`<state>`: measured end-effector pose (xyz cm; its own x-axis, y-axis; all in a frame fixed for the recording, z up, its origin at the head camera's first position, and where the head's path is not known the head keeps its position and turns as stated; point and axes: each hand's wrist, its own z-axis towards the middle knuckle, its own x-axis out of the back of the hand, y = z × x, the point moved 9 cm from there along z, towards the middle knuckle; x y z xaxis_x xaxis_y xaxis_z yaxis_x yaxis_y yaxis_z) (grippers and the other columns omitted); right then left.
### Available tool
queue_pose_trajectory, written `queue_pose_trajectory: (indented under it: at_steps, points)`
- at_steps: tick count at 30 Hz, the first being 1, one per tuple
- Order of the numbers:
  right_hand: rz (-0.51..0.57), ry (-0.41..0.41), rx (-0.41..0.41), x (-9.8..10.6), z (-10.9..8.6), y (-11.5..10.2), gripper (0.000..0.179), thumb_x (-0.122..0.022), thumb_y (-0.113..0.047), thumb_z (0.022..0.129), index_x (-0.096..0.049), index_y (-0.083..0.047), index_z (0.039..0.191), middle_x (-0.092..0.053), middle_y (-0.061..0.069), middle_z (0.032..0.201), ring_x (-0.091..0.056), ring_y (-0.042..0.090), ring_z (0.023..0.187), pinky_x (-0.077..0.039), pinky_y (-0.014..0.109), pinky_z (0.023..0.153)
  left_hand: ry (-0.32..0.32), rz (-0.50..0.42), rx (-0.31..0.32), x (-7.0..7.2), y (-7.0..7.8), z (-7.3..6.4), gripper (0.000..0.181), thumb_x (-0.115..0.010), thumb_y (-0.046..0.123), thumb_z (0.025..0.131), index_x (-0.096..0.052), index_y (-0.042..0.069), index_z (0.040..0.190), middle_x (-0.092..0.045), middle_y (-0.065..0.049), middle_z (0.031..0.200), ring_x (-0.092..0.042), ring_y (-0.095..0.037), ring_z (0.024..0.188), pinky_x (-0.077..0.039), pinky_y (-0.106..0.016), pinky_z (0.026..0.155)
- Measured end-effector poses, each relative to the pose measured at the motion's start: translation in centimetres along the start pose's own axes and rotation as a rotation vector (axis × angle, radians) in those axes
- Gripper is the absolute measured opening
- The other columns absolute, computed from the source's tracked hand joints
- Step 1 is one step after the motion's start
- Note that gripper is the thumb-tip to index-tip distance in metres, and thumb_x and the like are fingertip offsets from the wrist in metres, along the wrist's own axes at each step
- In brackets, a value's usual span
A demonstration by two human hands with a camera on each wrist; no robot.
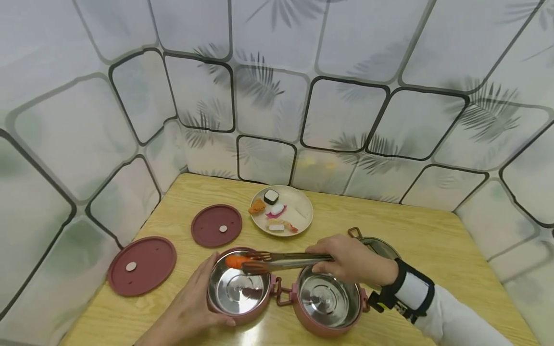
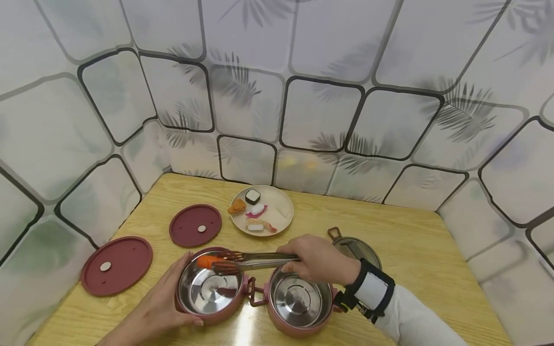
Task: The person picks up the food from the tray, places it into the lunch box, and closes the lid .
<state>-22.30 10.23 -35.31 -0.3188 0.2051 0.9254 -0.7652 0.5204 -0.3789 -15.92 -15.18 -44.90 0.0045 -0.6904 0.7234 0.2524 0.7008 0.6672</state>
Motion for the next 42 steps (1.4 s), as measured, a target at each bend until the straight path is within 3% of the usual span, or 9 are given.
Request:
queue_pose_trajectory:
  at_steps: [8,14,18,22,25,28,31,36,42]
  points:
    - [-0.164,-0.104,0.068,-2.7,2.2,-4.2,0.019,-0.066,-0.030,0.083,-0.063,-0.023,0.100,-0.056,-0.012,0.082,-0.049,0.000,0.072,-0.042,0.023,0.052,0.018,0.003,-0.024,0.3,-0.2,-0.2,0.134,-0.082,0.064,0.042,-0.006,0.028,0.146,-0.027,-0.009,0.145,-0.029,-0.025,0.126,-0.038,-0.055,0.095]
    - [-0.262,-0.173,0.051,-3.2,3.6,-5.8,0.012,-0.069,-0.032,0.080,-0.060,-0.025,0.086,-0.049,-0.013,0.071,-0.045,0.002,0.064,-0.035,0.023,0.044,0.010,0.016,-0.008,0.4,-0.4,0.0,0.135,-0.082,0.064,0.041,-0.005,0.029,0.146,-0.026,-0.008,0.146,-0.027,-0.024,0.127,-0.037,-0.054,0.096]
    - [-0.287,-0.223,0.024,-3.2,4.4,-6.0,0.018,-0.071,-0.033,0.077,-0.061,-0.025,0.092,-0.050,-0.012,0.074,-0.047,0.004,0.066,-0.037,0.025,0.044,0.015,0.019,-0.004,0.5,-0.4,0.1,0.134,-0.081,0.065,0.041,-0.006,0.029,0.146,-0.026,-0.008,0.146,-0.027,-0.024,0.127,-0.037,-0.055,0.096]
    - [-0.233,-0.254,0.006,-2.2,4.5,-5.1,0.030,-0.069,-0.036,0.079,-0.061,-0.026,0.106,-0.054,-0.011,0.082,-0.050,0.005,0.073,-0.043,0.027,0.052,0.023,0.005,-0.024,0.4,-0.4,0.0,0.133,-0.081,0.066,0.042,-0.007,0.028,0.146,-0.028,-0.008,0.145,-0.028,-0.024,0.127,-0.038,-0.055,0.095]
    - [-0.169,-0.195,-0.014,-0.1,4.8,-3.5,0.038,-0.067,-0.038,0.082,-0.059,-0.024,0.116,-0.055,-0.010,0.086,-0.049,0.004,0.074,-0.045,0.026,0.057,0.018,-0.009,-0.022,0.2,-0.5,-0.2,0.133,-0.080,0.066,0.042,-0.007,0.026,0.146,-0.027,-0.008,0.146,-0.028,-0.024,0.127,-0.038,-0.055,0.095]
    - [-0.145,-0.056,-0.062,2.1,5.7,-1.1,0.040,-0.066,-0.034,0.083,-0.057,-0.021,0.120,-0.055,-0.007,0.085,-0.048,0.006,0.069,-0.042,0.025,0.052,0.015,-0.012,-0.011,0.2,-0.6,-0.3,0.134,-0.080,0.067,0.042,-0.007,0.025,0.147,-0.027,-0.008,0.146,-0.028,-0.025,0.127,-0.038,-0.055,0.095]
    - [-0.194,0.088,-0.126,3.1,6.8,1.8,0.041,-0.067,-0.029,0.084,-0.056,-0.017,0.121,-0.057,-0.002,0.090,-0.051,0.009,0.070,-0.041,0.024,0.049,0.016,-0.012,-0.003,0.2,-0.6,-0.3,0.134,-0.080,0.066,0.042,-0.007,0.026,0.146,-0.027,-0.007,0.146,-0.027,-0.024,0.127,-0.038,-0.055,0.095]
    - [-0.322,0.182,-0.238,2.1,8.2,5.6,0.041,-0.070,-0.026,0.081,-0.057,-0.015,0.118,-0.059,0.005,0.089,-0.051,0.013,0.064,-0.036,0.024,0.042,0.010,-0.023,-0.016,0.2,-0.4,-0.1,0.133,-0.081,0.066,0.042,-0.007,0.029,0.146,-0.026,-0.003,0.146,-0.027,-0.021,0.128,-0.038,-0.054,0.096]
    - [-0.445,0.218,-0.294,1.1,9.3,7.4,0.041,-0.072,-0.025,0.079,-0.058,-0.012,0.116,-0.055,0.007,0.083,-0.048,0.016,0.060,-0.036,0.026,0.040,0.010,-0.024,-0.023,0.1,-0.3,0.0,0.133,-0.080,0.066,0.042,-0.008,0.029,0.146,-0.025,0.001,0.147,-0.026,-0.019,0.128,-0.038,-0.053,0.096]
